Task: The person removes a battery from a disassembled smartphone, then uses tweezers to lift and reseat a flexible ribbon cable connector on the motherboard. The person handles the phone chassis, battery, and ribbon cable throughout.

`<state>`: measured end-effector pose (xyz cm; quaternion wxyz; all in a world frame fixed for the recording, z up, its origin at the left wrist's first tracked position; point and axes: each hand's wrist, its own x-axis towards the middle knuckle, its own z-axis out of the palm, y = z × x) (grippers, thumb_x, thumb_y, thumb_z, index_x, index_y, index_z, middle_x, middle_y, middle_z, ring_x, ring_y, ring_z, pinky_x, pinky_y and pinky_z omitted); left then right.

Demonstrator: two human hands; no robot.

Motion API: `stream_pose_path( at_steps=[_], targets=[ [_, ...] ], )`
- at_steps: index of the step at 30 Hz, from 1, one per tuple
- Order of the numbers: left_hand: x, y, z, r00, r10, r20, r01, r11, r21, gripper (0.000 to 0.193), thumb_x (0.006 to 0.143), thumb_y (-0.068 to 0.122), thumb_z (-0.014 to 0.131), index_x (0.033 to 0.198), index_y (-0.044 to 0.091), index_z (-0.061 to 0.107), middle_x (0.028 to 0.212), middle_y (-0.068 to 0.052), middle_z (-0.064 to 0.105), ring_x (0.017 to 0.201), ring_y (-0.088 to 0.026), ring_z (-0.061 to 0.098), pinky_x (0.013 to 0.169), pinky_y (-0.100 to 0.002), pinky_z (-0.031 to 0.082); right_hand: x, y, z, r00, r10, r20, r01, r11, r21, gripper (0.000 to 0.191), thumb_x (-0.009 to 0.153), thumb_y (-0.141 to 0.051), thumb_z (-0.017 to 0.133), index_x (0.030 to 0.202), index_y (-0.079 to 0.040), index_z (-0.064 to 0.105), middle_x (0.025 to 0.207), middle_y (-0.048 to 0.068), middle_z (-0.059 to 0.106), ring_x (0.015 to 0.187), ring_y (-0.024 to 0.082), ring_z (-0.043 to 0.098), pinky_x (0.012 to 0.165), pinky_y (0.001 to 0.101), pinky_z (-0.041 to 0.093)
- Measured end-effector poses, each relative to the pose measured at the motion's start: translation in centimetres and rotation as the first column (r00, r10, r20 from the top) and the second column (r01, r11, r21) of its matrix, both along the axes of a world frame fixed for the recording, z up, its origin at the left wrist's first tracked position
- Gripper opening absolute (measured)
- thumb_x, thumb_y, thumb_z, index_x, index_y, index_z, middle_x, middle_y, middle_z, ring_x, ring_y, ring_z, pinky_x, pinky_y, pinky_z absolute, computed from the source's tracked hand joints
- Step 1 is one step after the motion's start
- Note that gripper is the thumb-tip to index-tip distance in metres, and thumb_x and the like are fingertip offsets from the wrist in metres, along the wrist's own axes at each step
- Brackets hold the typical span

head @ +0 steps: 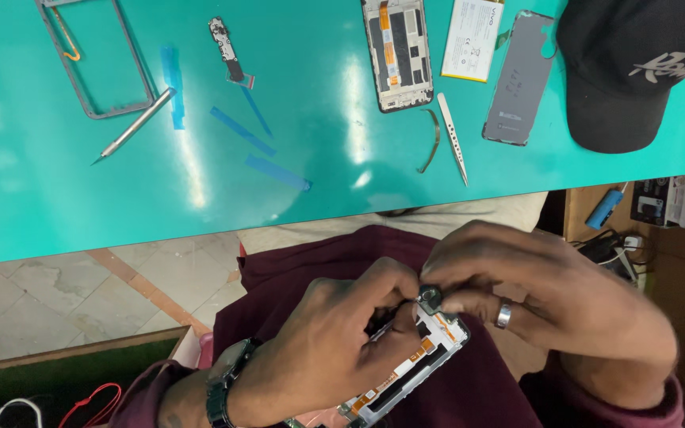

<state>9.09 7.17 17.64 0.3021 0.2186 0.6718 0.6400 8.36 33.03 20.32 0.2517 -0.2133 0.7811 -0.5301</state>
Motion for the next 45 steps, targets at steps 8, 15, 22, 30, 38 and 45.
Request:
stream_pose_path(
  at_steps=[8, 15, 22, 30, 38, 45],
  targets=[
    [-0.1, -0.6, -0.2, 0.993, 0.103, -0.057, -0.102, 0.995, 0.019, 0.031, 0.095, 0.003, 0.066, 0.126, 0.0, 0.065, 0.092, -0.012, 0.074, 0.072, -0.019, 0.076, 0.062, -0.029, 0.059, -2.1, 1.6, -10.7, 0.672, -0.713, -0.197, 0.705, 0.537, 0.463, 0.031, 0.095, -0.011, 0.078, 0.117, 0.004, 0.063, 0.098, 0.014, 0.074, 0.077, 0.019, 0.073, 0.061, 0.0323, 0.055],
    [-0.2, -0.3, 0.0, 0.997, 0.043, 0.069, -0.037, 0.995, -0.088, 0.034, 0.091, 0.006, 0.068, 0.125, 0.003, 0.069, 0.08, -0.009, 0.073, 0.059, -0.012, 0.071, 0.052, -0.026, 0.055, -2.9, 1.5, -18.1, 0.695, -0.467, -0.546, 0.711, 0.555, 0.431, 0.039, 0.086, 0.0, 0.076, 0.124, 0.0, 0.069, 0.099, 0.015, 0.073, 0.078, 0.024, 0.07, 0.066, 0.0353, 0.057],
    [-0.3, 0.0, -0.6, 0.997, 0.056, 0.061, -0.055, 0.998, -0.024, 0.036, 0.092, 0.004, 0.068, 0.128, 0.002, 0.066, 0.087, -0.007, 0.074, 0.067, -0.01, 0.072, 0.056, -0.024, 0.058, -0.4, 5.4, -14.8, 0.522, -0.763, -0.382, 0.828, 0.561, 0.012, 0.007, 0.106, 0.004, 0.057, 0.112, 0.005, 0.062, 0.097, 0.01, 0.061, 0.079, 0.016, 0.062, 0.065, 0.028, 0.053],
    [0.0, 0.2, -0.2, 0.993, 0.077, 0.092, -0.069, 0.994, -0.084, 0.035, 0.09, 0.004, 0.068, 0.125, 0.001, 0.067, 0.084, -0.005, 0.073, 0.06, -0.007, 0.068, 0.052, -0.023, 0.055, 7.8, 0.8, -4.5, 0.534, -0.845, 0.041, 0.778, 0.472, -0.416, 0.038, 0.107, -0.033, 0.062, 0.131, -0.012, 0.041, 0.091, 0.02, 0.068, 0.071, 0.026, 0.075, 0.063, 0.0375, 0.066],
    [0.3, 0.3, -0.1, 0.997, 0.059, 0.055, -0.054, 0.994, -0.097, 0.035, 0.089, 0.006, 0.071, 0.124, 0.003, 0.067, 0.075, -0.004, 0.069, 0.058, -0.006, 0.064, 0.05, -0.024, 0.052, 12.4, -3.8, -5.6, 0.627, -0.779, -0.014, 0.698, 0.57, -0.433, 0.053, 0.098, 0.003, 0.069, 0.124, -0.02, 0.028, 0.11, 0.023, 0.069, 0.104, 0.038, 0.075, 0.093, 0.0541, 0.062],
    [0.3, 0.6, 0.3, 0.995, 0.082, 0.058, -0.075, 0.989, -0.124, 0.032, 0.091, 0.007, 0.071, 0.123, 0.004, 0.068, 0.073, -0.004, 0.069, 0.056, -0.007, 0.063, 0.048, -0.024, 0.05, 13.5, -4.1, -4.9, 0.604, -0.796, -0.037, 0.733, 0.573, -0.368, 0.051, 0.098, 0.004, 0.065, 0.122, -0.02, 0.027, 0.112, 0.027, 0.069, 0.109, 0.042, 0.074, 0.093, 0.056, 0.062]
  ],
)
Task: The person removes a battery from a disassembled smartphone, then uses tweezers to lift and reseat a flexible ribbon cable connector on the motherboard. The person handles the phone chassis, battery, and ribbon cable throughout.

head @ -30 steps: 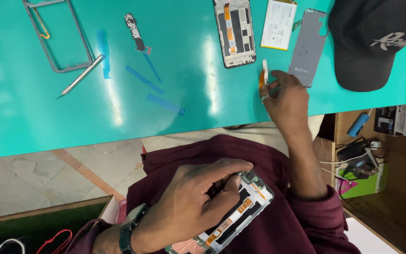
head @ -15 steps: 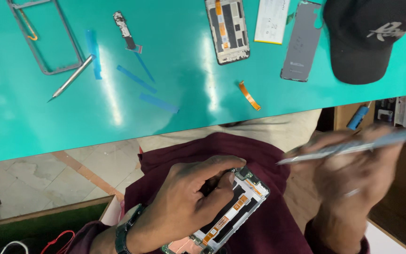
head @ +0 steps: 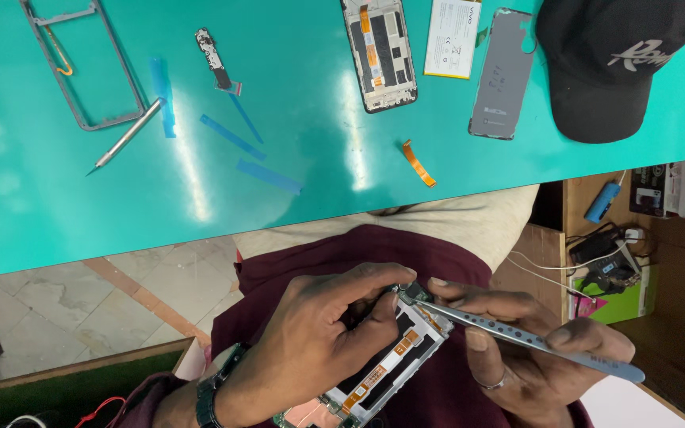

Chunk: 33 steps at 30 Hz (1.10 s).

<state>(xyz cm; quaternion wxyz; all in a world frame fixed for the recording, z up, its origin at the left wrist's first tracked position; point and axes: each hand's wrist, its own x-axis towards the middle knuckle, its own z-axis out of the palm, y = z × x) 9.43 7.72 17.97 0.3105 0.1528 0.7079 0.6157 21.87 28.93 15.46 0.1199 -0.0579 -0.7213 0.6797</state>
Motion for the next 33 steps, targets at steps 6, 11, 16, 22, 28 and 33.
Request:
stream_pose_path(
  at_steps=[6, 11, 16, 22, 28, 33],
  targets=[
    [-0.1, -0.2, -0.1, 0.999, -0.003, -0.047, 0.003, 1.0, 0.007, 0.033, 0.09, 0.007, 0.071, 0.123, 0.003, 0.068, 0.072, -0.005, 0.068, 0.056, -0.007, 0.062, 0.049, -0.024, 0.05, -0.5, -0.4, 0.3, 0.999, 0.026, -0.022, -0.024, 0.997, 0.073, 0.051, 0.101, 0.003, 0.064, 0.123, -0.02, 0.025, 0.114, 0.027, 0.069, 0.109, 0.041, 0.075, 0.094, 0.0551, 0.061],
    [-0.1, -0.1, -0.1, 0.998, 0.019, -0.055, -0.018, 1.0, 0.012, 0.032, 0.09, 0.007, 0.073, 0.122, 0.005, 0.068, 0.073, -0.004, 0.07, 0.056, -0.006, 0.062, 0.049, -0.024, 0.049, 0.0, 0.3, -0.3, 0.996, 0.064, -0.065, -0.057, 0.993, 0.103, 0.051, 0.095, -0.002, 0.066, 0.12, -0.021, 0.026, 0.114, 0.026, 0.068, 0.112, 0.045, 0.074, 0.091, 0.0574, 0.063],
    [-0.1, -0.1, 0.1, 1.0, 0.0, -0.029, 0.0, 1.0, -0.016, 0.033, 0.088, 0.008, 0.075, 0.12, 0.007, 0.068, 0.071, -0.003, 0.07, 0.051, -0.007, 0.059, 0.043, -0.024, 0.043, 1.7, 0.6, -1.9, 0.992, 0.073, -0.106, -0.052, 0.981, 0.188, 0.054, 0.091, -0.008, 0.071, 0.119, -0.025, 0.028, 0.112, 0.02, 0.07, 0.107, 0.045, 0.075, 0.087, 0.0553, 0.064],
    [-0.2, -0.1, 0.2, 0.999, -0.009, -0.043, 0.009, 1.0, -0.007, 0.032, 0.09, 0.009, 0.075, 0.121, 0.007, 0.069, 0.069, -0.004, 0.067, 0.052, -0.007, 0.058, 0.044, -0.025, 0.044, 2.0, 0.7, -4.1, 0.966, 0.065, -0.252, -0.012, 0.978, 0.208, 0.055, 0.094, -0.009, 0.072, 0.127, -0.03, 0.034, 0.117, 0.013, 0.07, 0.109, 0.038, 0.076, 0.092, 0.0534, 0.064],
    [-0.2, -0.2, 0.2, 0.999, 0.0, -0.044, 0.001, 1.0, 0.029, 0.03, 0.092, 0.009, 0.074, 0.121, 0.005, 0.069, 0.082, -0.006, 0.073, 0.06, -0.008, 0.066, 0.049, -0.025, 0.051, 3.0, 1.5, -3.5, 0.992, 0.113, -0.056, -0.095, 0.961, 0.261, 0.043, 0.093, -0.012, 0.068, 0.126, -0.025, 0.045, 0.117, 0.009, 0.066, 0.116, 0.04, 0.07, 0.097, 0.0516, 0.06],
    [-0.1, -0.2, 0.2, 1.0, -0.023, -0.019, 0.023, 1.0, -0.004, 0.03, 0.092, 0.01, 0.074, 0.121, 0.004, 0.07, 0.085, -0.009, 0.078, 0.06, -0.009, 0.07, 0.049, -0.024, 0.052, 3.9, 1.5, -3.9, 0.993, 0.107, -0.058, -0.094, 0.975, 0.201, 0.03, 0.1, -0.014, 0.07, 0.122, -0.017, 0.048, 0.125, 0.004, 0.067, 0.127, 0.036, 0.069, 0.105, 0.0454, 0.06]
  ],
)
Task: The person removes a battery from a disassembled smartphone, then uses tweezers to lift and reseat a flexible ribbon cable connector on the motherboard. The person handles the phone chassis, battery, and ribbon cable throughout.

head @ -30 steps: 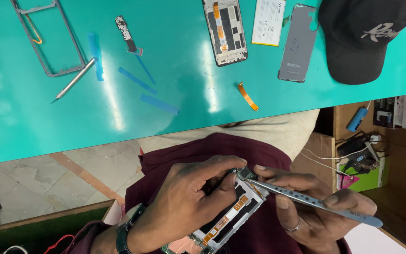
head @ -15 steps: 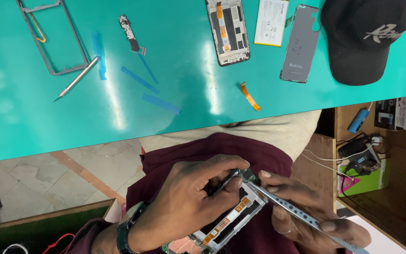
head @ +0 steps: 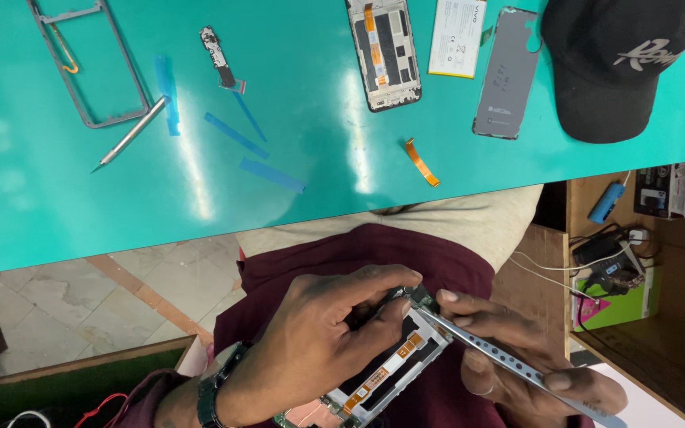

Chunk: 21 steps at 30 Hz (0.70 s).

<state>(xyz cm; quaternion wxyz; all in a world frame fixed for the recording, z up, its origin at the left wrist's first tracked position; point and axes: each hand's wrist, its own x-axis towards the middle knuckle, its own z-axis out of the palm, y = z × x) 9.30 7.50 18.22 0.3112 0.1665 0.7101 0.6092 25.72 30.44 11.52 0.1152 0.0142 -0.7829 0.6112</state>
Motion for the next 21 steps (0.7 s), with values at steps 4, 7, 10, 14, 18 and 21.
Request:
stream_pose_path(
  at_steps=[4, 7, 10, 14, 18, 21],
  targets=[
    [0.0, 0.0, 0.0, 1.0, 0.009, -0.003, -0.009, 0.999, 0.033, 0.029, 0.093, 0.01, 0.073, 0.12, 0.003, 0.069, 0.097, -0.01, 0.081, 0.066, -0.009, 0.074, 0.049, -0.023, 0.055, 0.1, 0.4, 0.1, 0.997, 0.033, 0.075, -0.032, 0.999, -0.018, 0.032, 0.097, -0.016, 0.071, 0.121, -0.014, 0.049, 0.122, 0.004, 0.068, 0.126, 0.035, 0.069, 0.104, 0.0438, 0.059],
    [0.0, 0.0, 0.1, 1.0, 0.012, -0.016, -0.011, 0.999, 0.047, 0.029, 0.093, 0.01, 0.073, 0.121, 0.002, 0.068, 0.097, -0.01, 0.08, 0.067, -0.009, 0.075, 0.05, -0.022, 0.055, -0.3, 0.4, 0.7, 0.99, 0.045, 0.137, -0.038, 0.998, -0.047, 0.032, 0.093, -0.014, 0.072, 0.118, -0.011, 0.053, 0.12, 0.009, 0.069, 0.122, 0.037, 0.069, 0.101, 0.0444, 0.061],
    [-0.1, 0.0, 0.2, 1.0, 0.009, -0.025, -0.008, 1.0, 0.027, 0.029, 0.092, 0.01, 0.074, 0.12, 0.002, 0.069, 0.095, -0.009, 0.08, 0.061, -0.008, 0.071, 0.047, -0.023, 0.052, -1.0, -0.2, 1.1, 0.995, 0.01, 0.096, -0.005, 0.999, -0.052, 0.031, 0.092, -0.013, 0.071, 0.116, -0.012, 0.052, 0.121, 0.011, 0.07, 0.118, 0.035, 0.071, 0.098, 0.0435, 0.064],
    [-0.1, -0.1, 0.4, 1.0, -0.005, -0.007, 0.005, 0.999, -0.032, 0.029, 0.09, 0.011, 0.075, 0.118, 0.003, 0.072, 0.085, -0.009, 0.08, 0.048, -0.008, 0.06, 0.04, -0.025, 0.043, -1.3, -0.7, 0.9, 0.999, -0.015, -0.037, 0.014, 0.999, -0.039, 0.036, 0.096, -0.012, 0.072, 0.12, -0.024, 0.048, 0.121, 0.009, 0.069, 0.122, 0.036, 0.071, 0.095, 0.0443, 0.062],
    [-0.1, -0.1, 0.3, 1.0, 0.006, -0.002, -0.006, 1.0, 0.02, 0.029, 0.092, 0.01, 0.074, 0.12, 0.004, 0.071, 0.086, -0.008, 0.079, 0.053, -0.005, 0.064, 0.042, -0.023, 0.046, -0.6, 0.1, 1.4, 0.979, 0.005, 0.202, -0.012, 0.999, 0.033, 0.046, 0.083, -0.005, 0.068, 0.123, -0.025, 0.055, 0.11, 0.016, 0.068, 0.114, 0.049, 0.068, 0.093, 0.0578, 0.063],
    [-0.1, 0.0, 0.3, 0.999, 0.027, -0.043, -0.024, 0.997, 0.07, 0.028, 0.094, 0.009, 0.074, 0.121, 0.003, 0.069, 0.092, -0.008, 0.079, 0.058, -0.005, 0.067, 0.045, -0.022, 0.049, -1.2, -0.5, 0.6, 0.998, -0.014, -0.066, 0.009, 0.997, -0.073, 0.059, 0.093, -0.007, 0.074, 0.132, -0.036, 0.04, 0.121, 0.012, 0.071, 0.116, 0.043, 0.073, 0.089, 0.0534, 0.064]
  ],
)
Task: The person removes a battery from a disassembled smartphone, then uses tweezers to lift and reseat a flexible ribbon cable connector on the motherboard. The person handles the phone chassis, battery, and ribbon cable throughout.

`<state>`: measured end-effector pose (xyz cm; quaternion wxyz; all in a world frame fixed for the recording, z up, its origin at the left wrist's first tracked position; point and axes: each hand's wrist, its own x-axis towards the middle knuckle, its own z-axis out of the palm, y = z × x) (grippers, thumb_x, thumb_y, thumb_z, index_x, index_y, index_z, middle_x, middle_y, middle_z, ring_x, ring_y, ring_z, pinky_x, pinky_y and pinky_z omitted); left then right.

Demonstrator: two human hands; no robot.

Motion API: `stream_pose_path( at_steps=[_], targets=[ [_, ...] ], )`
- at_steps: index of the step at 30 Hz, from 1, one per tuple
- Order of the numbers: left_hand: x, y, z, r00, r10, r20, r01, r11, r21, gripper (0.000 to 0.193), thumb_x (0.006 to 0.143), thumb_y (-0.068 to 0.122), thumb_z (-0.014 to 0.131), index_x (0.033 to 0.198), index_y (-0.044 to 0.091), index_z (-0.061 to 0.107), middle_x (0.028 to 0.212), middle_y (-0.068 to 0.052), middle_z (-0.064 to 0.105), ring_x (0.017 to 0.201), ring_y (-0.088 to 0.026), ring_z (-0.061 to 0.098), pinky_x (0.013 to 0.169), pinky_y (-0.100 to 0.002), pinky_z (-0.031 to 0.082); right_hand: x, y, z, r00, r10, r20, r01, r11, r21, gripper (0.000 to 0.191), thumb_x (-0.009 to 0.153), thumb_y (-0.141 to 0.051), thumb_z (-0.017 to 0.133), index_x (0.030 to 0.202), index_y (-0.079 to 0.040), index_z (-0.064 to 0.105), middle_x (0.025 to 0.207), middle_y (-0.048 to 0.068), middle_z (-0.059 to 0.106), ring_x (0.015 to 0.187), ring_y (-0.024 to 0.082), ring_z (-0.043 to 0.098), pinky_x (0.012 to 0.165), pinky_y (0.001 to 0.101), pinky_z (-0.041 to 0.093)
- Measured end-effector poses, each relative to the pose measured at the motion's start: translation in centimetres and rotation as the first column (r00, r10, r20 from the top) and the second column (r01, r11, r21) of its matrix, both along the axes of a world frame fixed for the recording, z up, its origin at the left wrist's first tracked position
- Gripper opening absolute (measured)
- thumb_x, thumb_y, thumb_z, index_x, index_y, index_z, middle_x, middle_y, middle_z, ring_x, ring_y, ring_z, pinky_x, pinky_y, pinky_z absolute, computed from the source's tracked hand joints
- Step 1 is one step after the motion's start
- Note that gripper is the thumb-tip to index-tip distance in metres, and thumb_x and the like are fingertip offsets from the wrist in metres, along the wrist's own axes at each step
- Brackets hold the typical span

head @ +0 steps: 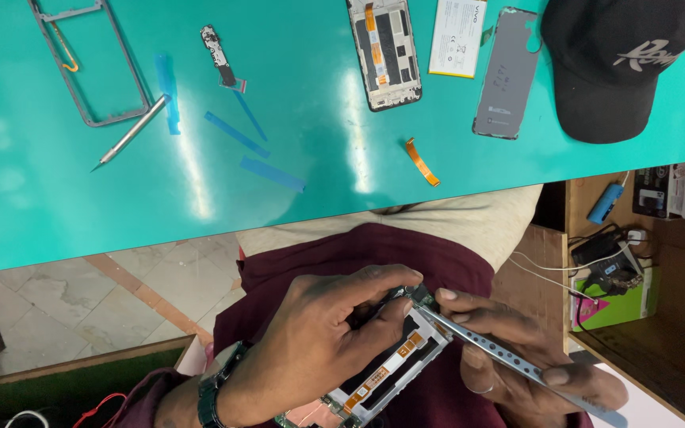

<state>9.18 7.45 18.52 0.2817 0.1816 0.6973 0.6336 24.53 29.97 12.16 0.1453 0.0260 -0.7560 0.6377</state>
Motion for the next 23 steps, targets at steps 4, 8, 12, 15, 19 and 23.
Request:
stream_pose_path(
  at_steps=[4, 8, 12, 15, 19, 23],
  targets=[
    [0.1, -0.1, 0.1, 0.999, -0.018, 0.03, 0.019, 0.999, -0.05, 0.029, 0.091, 0.009, 0.075, 0.119, 0.004, 0.07, 0.088, -0.008, 0.079, 0.051, -0.007, 0.063, 0.042, -0.024, 0.045, -0.1, -0.3, 0.2, 0.998, -0.058, -0.007, 0.059, 0.998, 0.027, 0.058, 0.091, -0.006, 0.073, 0.131, -0.035, 0.042, 0.116, 0.012, 0.072, 0.11, 0.041, 0.075, 0.087, 0.0554, 0.064],
    [-0.1, -0.1, 0.2, 1.0, -0.025, 0.011, 0.025, 0.999, -0.044, 0.029, 0.091, 0.009, 0.075, 0.119, 0.003, 0.07, 0.09, -0.009, 0.079, 0.052, -0.007, 0.063, 0.042, -0.024, 0.046, 0.3, -0.2, 0.3, 0.998, -0.058, 0.03, 0.059, 0.998, -0.008, 0.055, 0.091, -0.007, 0.074, 0.127, -0.03, 0.039, 0.114, 0.013, 0.072, 0.109, 0.042, 0.076, 0.086, 0.0559, 0.064],
    [-0.1, 0.0, 0.3, 0.999, -0.033, 0.038, 0.036, 0.997, -0.068, 0.029, 0.091, 0.01, 0.075, 0.119, 0.004, 0.071, 0.088, -0.009, 0.079, 0.051, -0.008, 0.063, 0.041, -0.024, 0.045, 0.3, -0.4, -0.1, 0.995, -0.101, 0.018, 0.101, 0.995, -0.022, 0.054, 0.094, -0.008, 0.072, 0.127, -0.031, 0.036, 0.115, 0.013, 0.072, 0.104, 0.039, 0.076, 0.087, 0.055, 0.064],
    [-0.1, 0.0, 0.3, 0.999, -0.028, 0.027, 0.03, 0.998, -0.047, 0.029, 0.091, 0.01, 0.074, 0.119, 0.003, 0.07, 0.096, -0.009, 0.08, 0.053, -0.008, 0.067, 0.042, -0.024, 0.048, 0.3, -0.6, 0.3, 0.992, -0.126, 0.032, 0.124, 0.991, 0.054, 0.053, 0.093, -0.008, 0.072, 0.125, -0.03, 0.035, 0.113, 0.014, 0.072, 0.104, 0.041, 0.077, 0.085, 0.0547, 0.064],
    [0.0, 0.0, 0.3, 1.0, -0.024, 0.014, 0.024, 0.999, -0.037, 0.028, 0.092, 0.009, 0.074, 0.119, 0.003, 0.07, 0.099, -0.01, 0.08, 0.056, -0.009, 0.07, 0.044, -0.024, 0.049, -0.2, -0.6, 0.5, 0.996, -0.092, 0.021, 0.092, 0.996, -0.002, 0.051, 0.094, -0.009, 0.073, 0.122, -0.027, 0.035, 0.114, 0.016, 0.071, 0.109, 0.043, 0.075, 0.084, 0.0549, 0.064],
    [0.1, 0.0, 0.2, 1.0, -0.026, 0.015, 0.026, 0.999, -0.031, 0.028, 0.093, 0.01, 0.074, 0.12, 0.003, 0.07, 0.098, -0.01, 0.08, 0.059, -0.009, 0.072, 0.046, -0.023, 0.051, -0.3, -0.8, 1.0, 0.994, -0.096, 0.044, 0.094, 0.995, 0.028, 0.046, 0.097, -0.011, 0.071, 0.123, -0.025, 0.037, 0.116, 0.013, 0.072, 0.108, 0.041, 0.075, 0.086, 0.0545, 0.063]
  ],
)
